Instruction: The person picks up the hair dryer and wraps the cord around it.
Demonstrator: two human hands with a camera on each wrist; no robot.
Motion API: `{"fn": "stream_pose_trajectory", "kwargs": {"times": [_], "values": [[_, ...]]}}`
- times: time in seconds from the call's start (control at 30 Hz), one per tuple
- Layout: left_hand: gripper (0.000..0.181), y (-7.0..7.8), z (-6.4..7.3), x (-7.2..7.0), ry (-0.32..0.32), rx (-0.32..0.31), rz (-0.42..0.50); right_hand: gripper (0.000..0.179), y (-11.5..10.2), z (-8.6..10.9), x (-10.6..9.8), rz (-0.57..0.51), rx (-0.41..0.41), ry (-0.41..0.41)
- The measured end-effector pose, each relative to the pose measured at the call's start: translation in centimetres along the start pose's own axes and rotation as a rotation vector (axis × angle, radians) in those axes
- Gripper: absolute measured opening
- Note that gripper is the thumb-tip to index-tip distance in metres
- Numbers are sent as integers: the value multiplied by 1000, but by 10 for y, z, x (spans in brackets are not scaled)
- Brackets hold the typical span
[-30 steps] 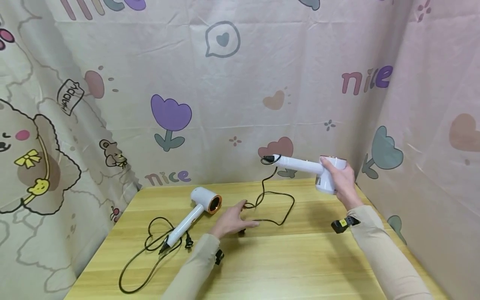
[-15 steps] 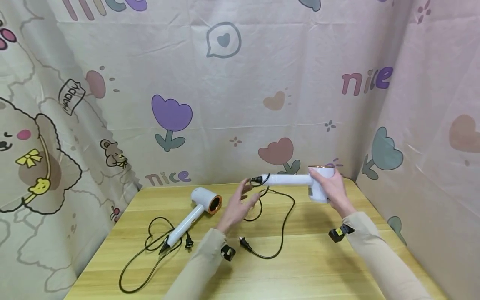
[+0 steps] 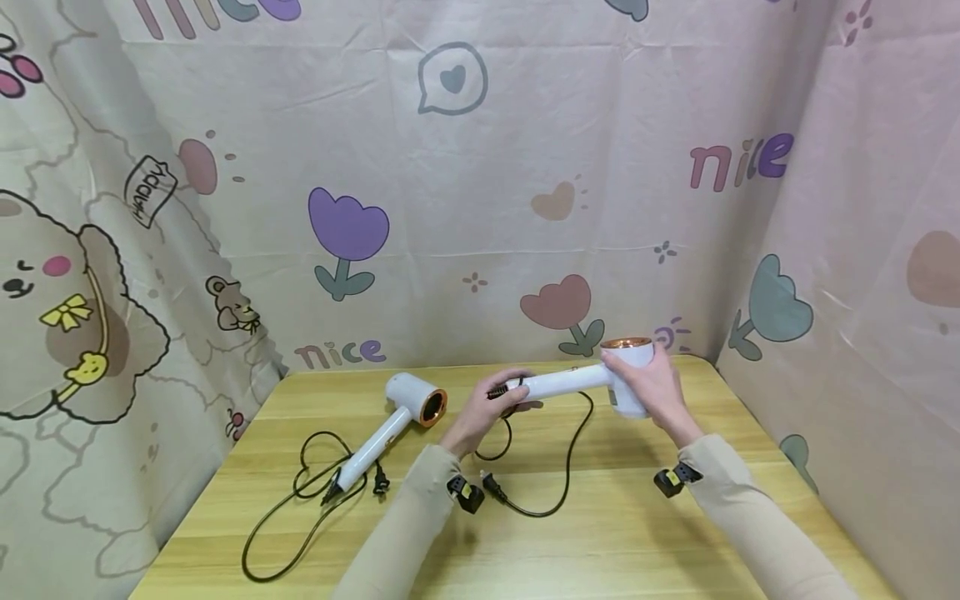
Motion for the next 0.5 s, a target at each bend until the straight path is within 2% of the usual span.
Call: {"fn": "stream_pose_trajectory", "kwargs": {"times": [0.1, 0.2, 0.3, 0.43, 0.5], "values": [[41, -4, -1, -4, 52, -15, 71, 103, 1, 1, -1, 2, 13, 6], [38, -5, -2, -12, 141, -11, 53, 103, 3, 1, 0, -18, 21, -9], [38, -5, -3, -18, 194, -14, 32, 94, 7, 0, 6, -79, 34, -75], [40, -6, -2, -25, 238, -11, 71, 81, 13, 0, 17, -170, 37, -198], [40, -6, -2, -28, 253, 1, 95, 76, 15, 0, 19, -226, 16, -234]]}}
Point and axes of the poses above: each hand's wrist, its own z-axis away from the middle knuckle, its own x-axis out of the palm, y = z × x, the point moved 10 cm from there along -z, towards the middle knuckle, and after that the axes turned 15 degrees about z, right-handed, at the moved point
